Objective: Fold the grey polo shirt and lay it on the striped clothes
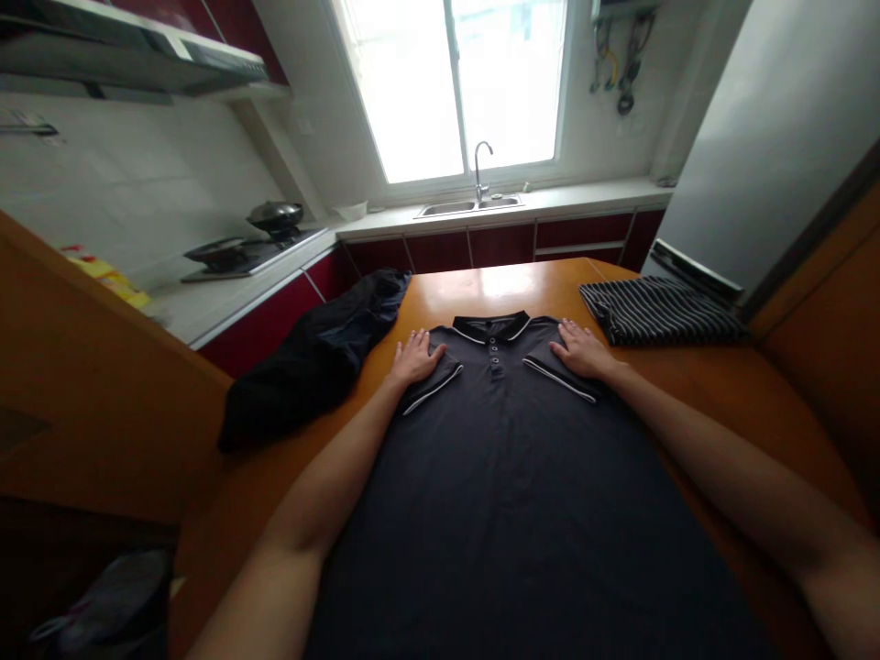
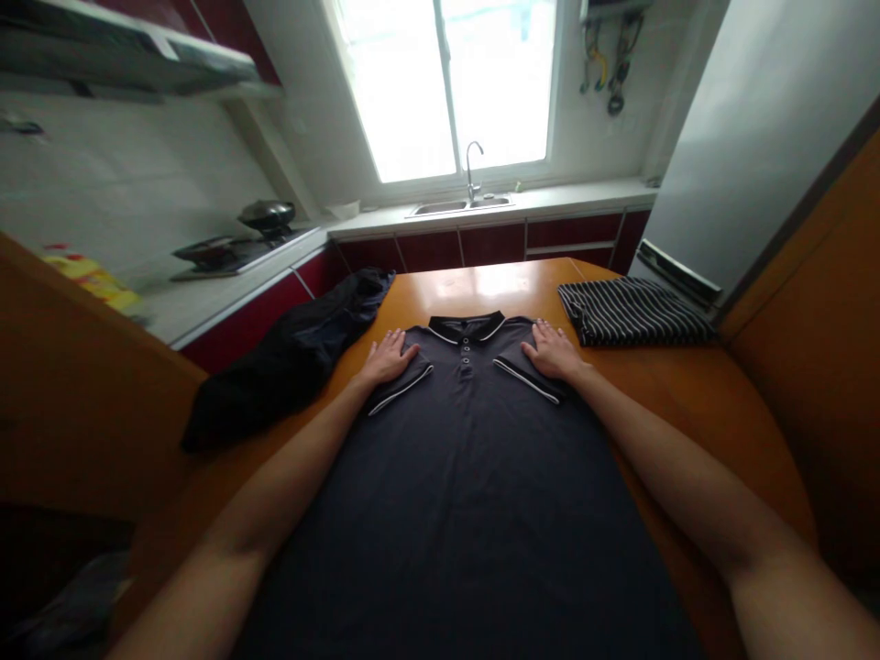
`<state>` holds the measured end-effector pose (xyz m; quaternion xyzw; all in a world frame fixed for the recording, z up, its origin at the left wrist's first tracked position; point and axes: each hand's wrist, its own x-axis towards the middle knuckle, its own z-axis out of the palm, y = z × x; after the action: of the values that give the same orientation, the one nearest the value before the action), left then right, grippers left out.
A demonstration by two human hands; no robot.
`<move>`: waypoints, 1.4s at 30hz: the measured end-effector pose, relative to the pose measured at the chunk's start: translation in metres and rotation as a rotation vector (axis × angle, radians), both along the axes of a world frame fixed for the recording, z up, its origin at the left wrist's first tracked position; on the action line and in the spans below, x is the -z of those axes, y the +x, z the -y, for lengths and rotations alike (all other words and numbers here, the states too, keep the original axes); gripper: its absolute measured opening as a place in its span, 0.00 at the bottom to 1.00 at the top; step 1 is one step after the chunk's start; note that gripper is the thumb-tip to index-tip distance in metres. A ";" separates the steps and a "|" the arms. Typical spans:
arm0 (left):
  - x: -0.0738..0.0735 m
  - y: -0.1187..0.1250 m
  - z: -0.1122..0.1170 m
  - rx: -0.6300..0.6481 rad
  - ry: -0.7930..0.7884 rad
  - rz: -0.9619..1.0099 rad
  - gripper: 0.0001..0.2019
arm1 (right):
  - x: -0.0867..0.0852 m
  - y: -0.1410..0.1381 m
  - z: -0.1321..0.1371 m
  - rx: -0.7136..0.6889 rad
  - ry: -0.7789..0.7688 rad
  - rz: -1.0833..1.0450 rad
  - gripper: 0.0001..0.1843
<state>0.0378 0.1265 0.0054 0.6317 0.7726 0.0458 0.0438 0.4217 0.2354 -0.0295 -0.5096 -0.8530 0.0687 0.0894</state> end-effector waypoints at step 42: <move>0.002 0.008 0.006 0.106 0.174 -0.057 0.34 | -0.004 0.000 0.006 0.036 0.026 -0.035 0.40</move>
<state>0.0456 0.1206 0.0037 0.6741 0.7321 0.0925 -0.0309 0.4214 0.2291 -0.0254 -0.5222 -0.8429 0.0650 0.1119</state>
